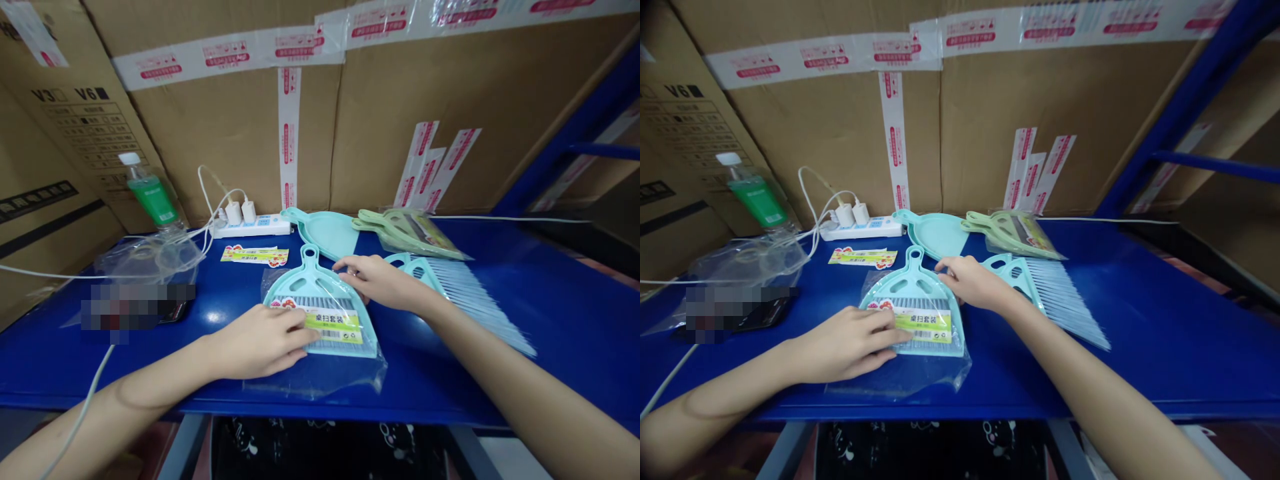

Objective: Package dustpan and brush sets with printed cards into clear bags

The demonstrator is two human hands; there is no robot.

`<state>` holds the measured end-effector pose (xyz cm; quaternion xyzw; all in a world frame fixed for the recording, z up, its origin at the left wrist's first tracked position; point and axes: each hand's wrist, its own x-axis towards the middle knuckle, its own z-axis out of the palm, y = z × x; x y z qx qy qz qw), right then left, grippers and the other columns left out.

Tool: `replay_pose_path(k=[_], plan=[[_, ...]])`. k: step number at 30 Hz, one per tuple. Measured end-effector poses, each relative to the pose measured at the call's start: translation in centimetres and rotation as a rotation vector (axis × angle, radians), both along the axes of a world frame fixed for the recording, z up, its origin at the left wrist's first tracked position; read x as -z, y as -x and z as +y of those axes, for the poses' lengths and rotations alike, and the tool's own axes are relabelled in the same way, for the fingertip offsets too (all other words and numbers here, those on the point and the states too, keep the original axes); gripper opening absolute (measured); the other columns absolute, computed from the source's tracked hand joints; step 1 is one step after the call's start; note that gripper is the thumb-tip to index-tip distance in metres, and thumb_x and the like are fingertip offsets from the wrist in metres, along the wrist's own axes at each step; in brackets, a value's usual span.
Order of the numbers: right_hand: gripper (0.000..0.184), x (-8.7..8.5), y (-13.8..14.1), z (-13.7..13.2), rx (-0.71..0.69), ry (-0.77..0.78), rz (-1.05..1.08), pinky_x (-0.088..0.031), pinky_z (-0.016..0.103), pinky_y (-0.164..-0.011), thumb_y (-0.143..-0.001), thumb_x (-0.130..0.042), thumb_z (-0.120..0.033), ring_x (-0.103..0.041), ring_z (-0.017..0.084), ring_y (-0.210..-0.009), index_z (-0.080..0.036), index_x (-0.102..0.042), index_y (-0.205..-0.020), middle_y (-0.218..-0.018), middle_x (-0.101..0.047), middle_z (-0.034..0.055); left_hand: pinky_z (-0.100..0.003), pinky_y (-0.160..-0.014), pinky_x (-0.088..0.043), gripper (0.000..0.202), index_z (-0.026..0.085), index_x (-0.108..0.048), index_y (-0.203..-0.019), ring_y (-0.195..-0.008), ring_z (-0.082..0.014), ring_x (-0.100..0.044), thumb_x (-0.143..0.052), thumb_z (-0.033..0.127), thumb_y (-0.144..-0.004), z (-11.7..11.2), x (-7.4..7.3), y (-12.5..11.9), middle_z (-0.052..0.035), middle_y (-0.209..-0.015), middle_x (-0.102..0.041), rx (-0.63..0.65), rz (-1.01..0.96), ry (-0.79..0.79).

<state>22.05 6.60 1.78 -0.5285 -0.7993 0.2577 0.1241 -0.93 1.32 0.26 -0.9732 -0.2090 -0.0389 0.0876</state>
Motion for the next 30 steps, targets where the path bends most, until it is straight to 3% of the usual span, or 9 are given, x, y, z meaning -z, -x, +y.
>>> replay_pose_path(k=[13, 23, 27, 30], plan=[[0.036, -0.3, -0.2, 0.2, -0.009, -0.017, -0.006, -0.045, 0.024, -0.053, -0.080, -0.038, -0.010, -0.061, 0.014, -0.050, -0.014, -0.071, -0.095, -0.057, -0.067, 0.0006, -0.025, -0.051, -0.046, 0.023, 0.019, -0.055, -0.111, -0.062, -0.0146, -0.061, -0.050, 0.023, -0.089, 0.0, 0.2, -0.2, -0.0016, -0.087, -0.062, -0.004, -0.032, -0.044], [0.039, 0.5, -0.2, 0.5, -0.081, -0.232, 0.016, -0.048, 0.030, -0.076, -0.082, -0.038, -0.012, -0.067, 0.021, -0.088, -0.017, -0.073, -0.098, -0.100, -0.073, 0.0075, -0.025, -0.052, -0.046, 0.022, 0.019, -0.055, -0.109, -0.062, -0.0139, -0.060, -0.041, 0.022, -0.093, 0.2, 0.7, -0.2, -0.0020, -0.086, -0.060, -0.001, -0.030, -0.131], [0.037, 0.9, -0.3, 0.7, -0.080, -0.265, -0.046, -0.047, 0.034, -0.081, -0.084, -0.039, -0.012, -0.065, 0.024, -0.093, -0.017, -0.071, -0.100, -0.101, -0.072, 0.0093, -0.024, -0.055, -0.045, 0.022, 0.018, -0.055, -0.108, -0.065, -0.0131, -0.058, -0.039, 0.025, -0.094, 0.2, -0.1, 0.1, -0.0031, -0.088, -0.060, 0.030, -0.011, -0.043], [0.034, 0.9, -0.6, 0.7, -0.031, -0.365, -0.110, -0.047, 0.039, -0.082, -0.084, -0.042, -0.013, -0.062, 0.027, -0.095, -0.014, -0.067, -0.106, -0.106, -0.068, 0.0143, -0.025, -0.055, -0.043, 0.019, 0.018, -0.057, -0.097, -0.067, -0.0135, -0.056, -0.044, 0.032, -0.093, 0.0, -1.2, 0.5, -0.0031, -0.086, -0.059, 0.050, -0.030, 0.107]])
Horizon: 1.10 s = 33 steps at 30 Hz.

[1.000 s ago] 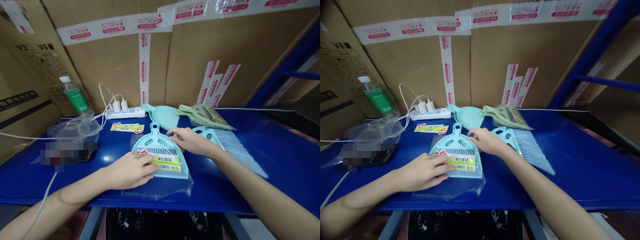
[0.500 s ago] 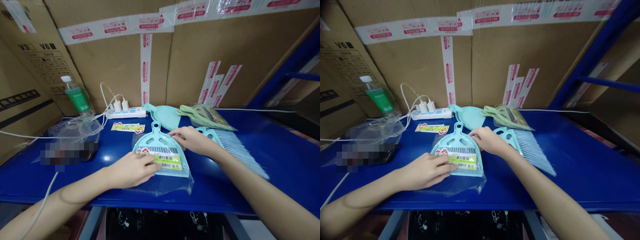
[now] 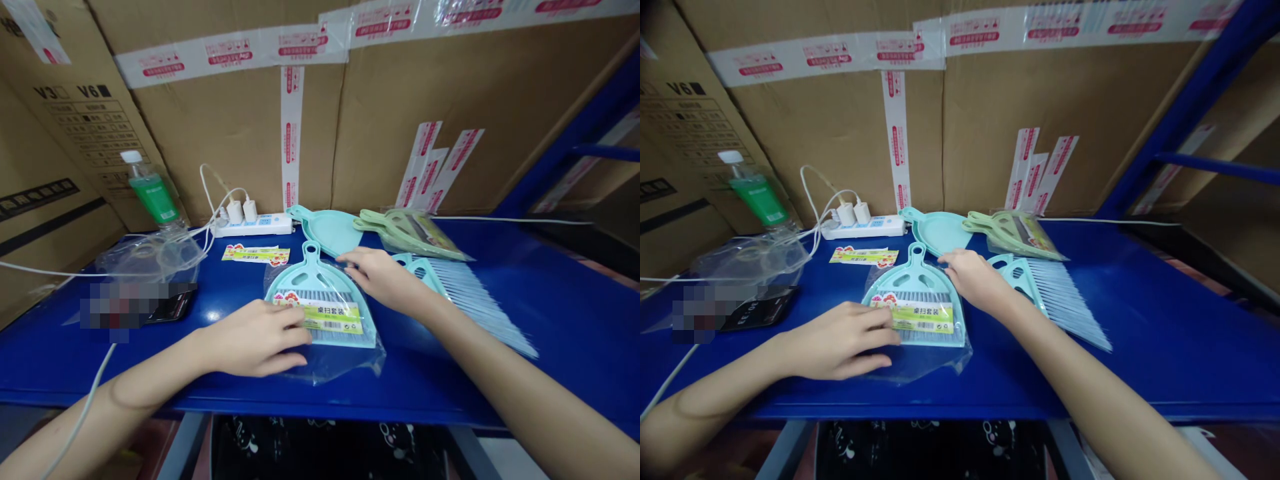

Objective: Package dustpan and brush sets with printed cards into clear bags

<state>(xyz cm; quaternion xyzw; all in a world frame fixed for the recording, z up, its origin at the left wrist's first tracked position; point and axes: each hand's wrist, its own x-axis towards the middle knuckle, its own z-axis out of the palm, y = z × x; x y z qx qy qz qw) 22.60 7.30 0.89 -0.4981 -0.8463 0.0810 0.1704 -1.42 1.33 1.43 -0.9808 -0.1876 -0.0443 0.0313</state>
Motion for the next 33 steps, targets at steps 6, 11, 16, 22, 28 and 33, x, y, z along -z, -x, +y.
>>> replay_pose_path(k=[6, 11, 16, 22, 28, 33], plan=[[0.020, -1.3, -0.3, -1.0, -0.199, -0.053, 0.038, -0.045, 0.029, -0.068, -0.083, -0.047, -0.014, -0.059, 0.018, -0.074, -0.017, -0.067, -0.085, -0.080, -0.065, 0.0066, -0.028, -0.061, -0.044, 0.035, 0.019, -0.054, -0.089, -0.075, -0.0172, -0.054, -0.070, 0.045, -0.072, -0.5, -1.3, 0.5, -0.0021, -0.087, -0.057, 0.042, 0.001, 0.202], [0.014, -2.3, 0.3, -2.3, -0.511, 0.354, 0.021, -0.044, 0.024, -0.062, -0.084, -0.055, -0.022, -0.058, 0.012, -0.062, -0.017, -0.067, -0.081, -0.068, -0.065, 0.0009, -0.030, -0.065, -0.046, 0.023, 0.020, -0.051, -0.085, -0.075, -0.0173, -0.051, -0.065, 0.023, -0.068, -0.7, -1.3, 0.3, -0.0013, -0.085, -0.053, 0.042, 0.062, 0.240], [0.011, -2.1, 0.4, -2.8, -0.493, 0.430, -0.024, -0.044, 0.024, -0.060, -0.080, -0.060, -0.022, -0.059, 0.013, -0.061, -0.017, -0.068, -0.084, -0.066, -0.064, 0.0005, -0.029, -0.064, -0.044, 0.017, 0.019, -0.048, -0.077, -0.072, -0.0164, -0.048, -0.052, 0.007, -0.065, -0.7, -1.2, 0.3, -0.0023, -0.082, -0.051, 0.040, 0.029, 0.176], [0.013, -2.4, 0.3, -3.0, -0.508, 0.464, -0.069, -0.044, 0.023, -0.060, -0.082, -0.057, -0.023, -0.060, 0.013, -0.061, -0.017, -0.068, -0.084, -0.067, -0.066, 0.0011, -0.028, -0.064, -0.043, 0.012, 0.019, -0.047, -0.072, -0.072, -0.0159, -0.049, -0.047, 0.007, -0.072, -0.3, -1.7, 0.5, -0.0020, -0.079, -0.052, 0.007, 0.000, 0.206], [0.030, -2.8, 0.0, -3.5, -0.484, 0.566, -0.092, -0.042, 0.024, -0.056, -0.081, -0.061, -0.046, -0.059, 0.014, -0.060, -0.017, -0.068, -0.075, -0.066, -0.067, 0.0017, -0.026, -0.057, -0.039, 0.015, 0.019, -0.046, -0.076, -0.062, -0.0139, -0.049, -0.038, 0.010, -0.085, 0.2, -2.2, 0.9, 0.0003, -0.069, -0.052, -0.070, 0.043, 0.261], [0.015, -2.4, -0.3, -4.1, -0.557, 0.412, -0.152, -0.043, 0.026, -0.065, -0.070, -0.072, -0.029, -0.057, 0.016, -0.069, -0.019, -0.063, -0.076, -0.075, -0.065, 0.0021, -0.026, -0.057, -0.039, 0.018, 0.018, -0.047, -0.082, -0.061, -0.0136, -0.050, -0.033, 0.017, -0.093, 0.3, -2.2, 1.1, -0.0002, -0.072, -0.055, -0.137, 0.063, 0.259]])
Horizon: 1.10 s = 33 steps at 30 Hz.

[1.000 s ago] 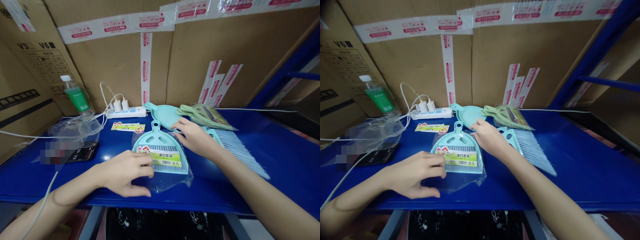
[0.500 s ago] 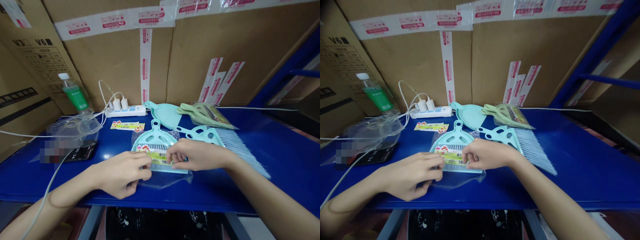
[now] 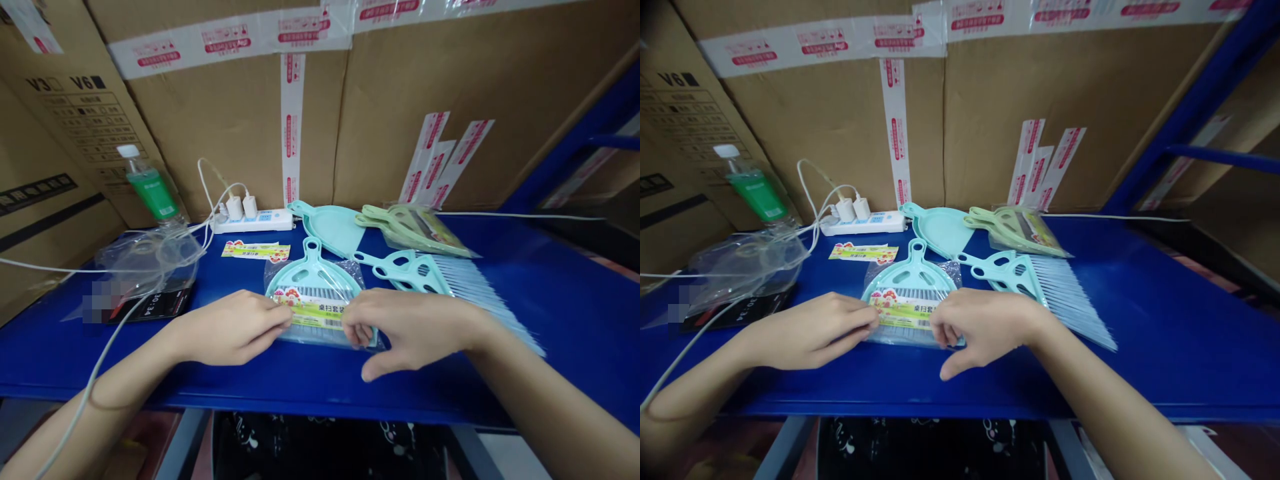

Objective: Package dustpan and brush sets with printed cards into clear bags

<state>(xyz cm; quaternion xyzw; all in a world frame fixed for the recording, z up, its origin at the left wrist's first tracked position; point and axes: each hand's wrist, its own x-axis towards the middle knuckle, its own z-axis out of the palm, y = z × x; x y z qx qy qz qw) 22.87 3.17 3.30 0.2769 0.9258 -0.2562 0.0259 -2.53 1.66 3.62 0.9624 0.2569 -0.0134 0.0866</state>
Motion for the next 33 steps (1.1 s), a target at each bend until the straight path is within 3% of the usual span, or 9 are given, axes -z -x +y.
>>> replay_pose_path(k=[1, 4, 10, 15, 19, 26, 33], plan=[[0.008, 0.0, 0.0, -0.1, -0.018, -0.021, -0.015, -0.042, 0.026, -0.067, -0.071, -0.068, -0.018, -0.056, 0.016, -0.070, -0.019, -0.062, -0.076, -0.076, -0.064, 0.0018, -0.026, -0.058, -0.039, 0.018, 0.018, -0.047, -0.083, -0.061, -0.0135, -0.050, -0.032, 0.018, -0.094, 0.0, 0.0, 0.0, -0.0002, -0.072, -0.055, -0.014, 0.002, 0.004], [0.023, 0.1, 0.0, 0.0, -0.031, -0.059, -0.044, -0.041, 0.026, -0.069, -0.066, -0.052, 0.003, -0.054, 0.014, -0.070, -0.019, -0.058, -0.074, -0.074, -0.062, 0.0007, -0.026, -0.057, -0.039, 0.020, 0.018, -0.046, -0.084, -0.060, -0.0133, -0.051, -0.030, 0.020, -0.096, -0.1, 0.0, -0.1, -0.0004, -0.074, -0.055, -0.058, 0.002, 0.008], [0.008, -0.1, -0.1, 0.2, 0.008, -0.033, 0.010, -0.040, 0.028, -0.069, -0.075, -0.055, -0.015, -0.052, 0.016, -0.072, -0.021, -0.051, -0.073, -0.074, -0.058, 0.0010, -0.025, -0.056, -0.039, 0.022, 0.018, -0.048, -0.086, -0.059, -0.0128, -0.052, -0.028, 0.020, -0.096, -0.1, 0.4, -0.2, -0.0007, -0.075, -0.056, -0.137, -0.037, 0.019], [0.016, -0.2, 0.3, 0.2, 0.094, -0.020, -0.050, -0.037, 0.025, -0.057, -0.072, -0.049, -0.009, -0.049, 0.014, -0.062, -0.022, -0.042, -0.066, -0.065, -0.053, -0.0010, -0.027, -0.060, -0.043, 0.023, 0.017, -0.051, -0.088, -0.067, -0.0151, -0.053, -0.028, 0.017, -0.094, 0.3, 1.2, -0.1, -0.0034, -0.080, -0.057, -0.147, -0.058, -0.100], [0.019, -0.1, 0.6, 0.3, 0.093, -0.046, -0.072, -0.036, 0.025, -0.057, -0.072, -0.048, -0.007, -0.047, 0.014, -0.060, -0.022, -0.038, -0.066, -0.063, -0.051, -0.0019, -0.027, -0.060, -0.042, 0.024, 0.017, -0.052, -0.087, -0.066, -0.0152, -0.052, -0.029, 0.018, -0.094, 0.4, 1.3, -0.2, -0.0031, -0.077, -0.055, -0.137, -0.063, -0.122], [0.010, 0.0, 0.6, 0.7, 0.121, 0.056, -0.021, -0.039, 0.026, -0.062, -0.078, -0.052, -0.012, -0.054, 0.014, -0.063, -0.021, -0.048, -0.074, -0.066, -0.059, -0.0006, -0.029, -0.068, -0.043, 0.007, 0.017, -0.055, -0.082, -0.081, -0.0193, -0.052, -0.053, 0.023, -0.085, 0.6, 0.8, 0.1, -0.0027, -0.080, -0.058, -0.131, -0.116, -0.057], [0.017, -0.2, 0.9, 0.7, 0.161, 0.013, -0.033, -0.035, 0.025, -0.058, -0.079, -0.055, -0.012, -0.052, 0.013, -0.060, -0.020, -0.048, -0.066, -0.061, -0.056, -0.0023, -0.026, -0.066, -0.039, 0.019, 0.017, -0.056, -0.079, -0.078, -0.0172, -0.049, -0.044, 0.023, -0.093, 1.2, 1.0, 0.4, -0.0009, -0.074, -0.056, -0.127, -0.138, 0.025]])
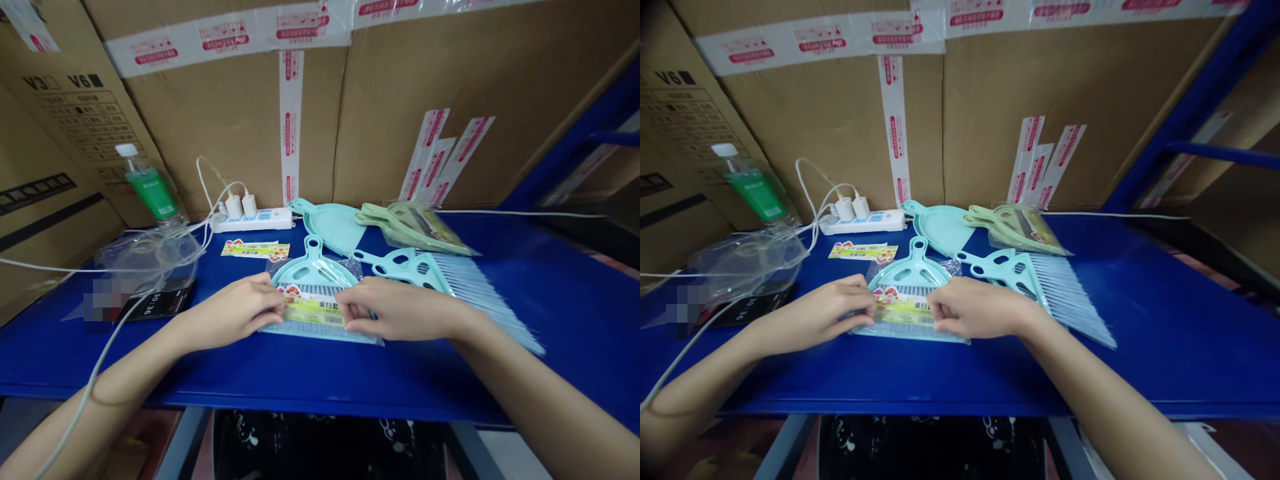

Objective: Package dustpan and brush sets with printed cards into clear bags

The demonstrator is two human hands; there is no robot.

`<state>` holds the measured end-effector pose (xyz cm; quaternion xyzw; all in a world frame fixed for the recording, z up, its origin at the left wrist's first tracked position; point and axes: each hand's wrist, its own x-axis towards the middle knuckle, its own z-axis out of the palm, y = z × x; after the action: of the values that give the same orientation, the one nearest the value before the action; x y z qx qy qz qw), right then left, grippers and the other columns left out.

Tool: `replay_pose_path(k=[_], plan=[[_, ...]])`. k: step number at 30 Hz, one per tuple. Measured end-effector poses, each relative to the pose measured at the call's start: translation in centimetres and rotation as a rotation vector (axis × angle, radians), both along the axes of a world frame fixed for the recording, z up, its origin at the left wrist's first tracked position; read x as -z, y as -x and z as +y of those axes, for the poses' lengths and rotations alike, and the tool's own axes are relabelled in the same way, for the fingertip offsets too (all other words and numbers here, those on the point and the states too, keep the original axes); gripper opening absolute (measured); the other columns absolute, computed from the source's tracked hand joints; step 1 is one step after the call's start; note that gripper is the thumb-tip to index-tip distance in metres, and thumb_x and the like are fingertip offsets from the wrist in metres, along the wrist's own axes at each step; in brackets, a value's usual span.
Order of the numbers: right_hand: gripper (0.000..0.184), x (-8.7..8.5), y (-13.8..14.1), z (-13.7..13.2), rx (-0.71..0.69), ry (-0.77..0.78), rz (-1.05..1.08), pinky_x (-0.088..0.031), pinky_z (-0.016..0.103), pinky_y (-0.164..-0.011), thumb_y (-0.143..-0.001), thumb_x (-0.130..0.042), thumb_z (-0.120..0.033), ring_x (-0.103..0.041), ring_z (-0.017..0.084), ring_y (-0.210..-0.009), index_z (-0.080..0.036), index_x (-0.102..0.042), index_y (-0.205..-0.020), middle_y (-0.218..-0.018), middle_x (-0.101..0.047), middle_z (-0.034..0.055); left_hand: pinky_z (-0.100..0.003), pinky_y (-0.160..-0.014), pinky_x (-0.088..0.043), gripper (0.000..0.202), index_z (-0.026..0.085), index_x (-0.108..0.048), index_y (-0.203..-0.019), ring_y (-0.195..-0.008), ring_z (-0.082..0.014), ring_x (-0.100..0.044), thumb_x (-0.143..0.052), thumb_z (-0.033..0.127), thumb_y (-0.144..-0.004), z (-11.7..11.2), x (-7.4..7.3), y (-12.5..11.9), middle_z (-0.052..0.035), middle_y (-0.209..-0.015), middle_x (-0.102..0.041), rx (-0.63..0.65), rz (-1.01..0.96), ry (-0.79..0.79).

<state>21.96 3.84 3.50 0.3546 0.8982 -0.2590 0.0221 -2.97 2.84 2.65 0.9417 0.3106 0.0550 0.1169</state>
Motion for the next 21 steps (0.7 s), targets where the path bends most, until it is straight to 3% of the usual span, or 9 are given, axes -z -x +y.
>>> replay_pose_path(k=[7, 11, 16, 21], plan=[[0.019, -0.15, -0.01, 0.00, 0.012, 0.053, 0.019, -0.034, 0.025, -0.058, -0.078, -0.054, -0.009, -0.052, 0.013, -0.057, -0.020, -0.046, -0.065, -0.055, -0.055, -0.0042, -0.025, -0.067, -0.036, 0.019, 0.017, -0.056, -0.079, -0.076, -0.0157, -0.048, -0.044, 0.022, -0.093, 0.29, 0.13, -0.07, 0.0000, -0.074, -0.050, -0.081, 0.021, 0.135], [0.019, -0.06, -0.04, 0.06, 0.030, 0.091, 0.041, -0.035, 0.024, -0.058, -0.077, -0.054, -0.008, -0.053, 0.012, -0.056, -0.020, -0.045, -0.065, -0.055, -0.056, -0.0043, -0.025, -0.067, -0.035, 0.018, 0.018, -0.055, -0.079, -0.075, -0.0157, -0.047, -0.044, 0.022, -0.093, 0.63, 0.22, 0.06, 0.0011, -0.072, -0.051, -0.062, 0.013, 0.182], [0.019, 0.07, -0.07, 0.27, 0.023, 0.164, 0.063, -0.037, 0.023, -0.058, -0.077, -0.051, -0.006, -0.055, 0.011, -0.054, -0.020, -0.045, -0.066, -0.057, -0.060, -0.0035, -0.025, -0.066, -0.035, 0.021, 0.018, -0.052, -0.078, -0.075, -0.0153, -0.048, -0.041, 0.024, -0.094, 0.66, 0.03, 0.16, 0.0018, -0.070, -0.052, -0.034, 0.018, 0.197], [0.019, 0.11, -0.02, 0.18, 0.053, 0.167, 0.095, -0.039, 0.023, -0.058, -0.077, -0.049, -0.006, -0.055, 0.010, -0.051, -0.020, -0.043, -0.066, -0.054, -0.058, -0.0052, -0.026, -0.066, -0.036, 0.023, 0.017, -0.054, -0.081, -0.076, -0.0164, -0.048, -0.036, 0.023, -0.095, 0.30, 0.06, -0.36, -0.0001, -0.074, -0.054, -0.095, 0.100, 0.138]])
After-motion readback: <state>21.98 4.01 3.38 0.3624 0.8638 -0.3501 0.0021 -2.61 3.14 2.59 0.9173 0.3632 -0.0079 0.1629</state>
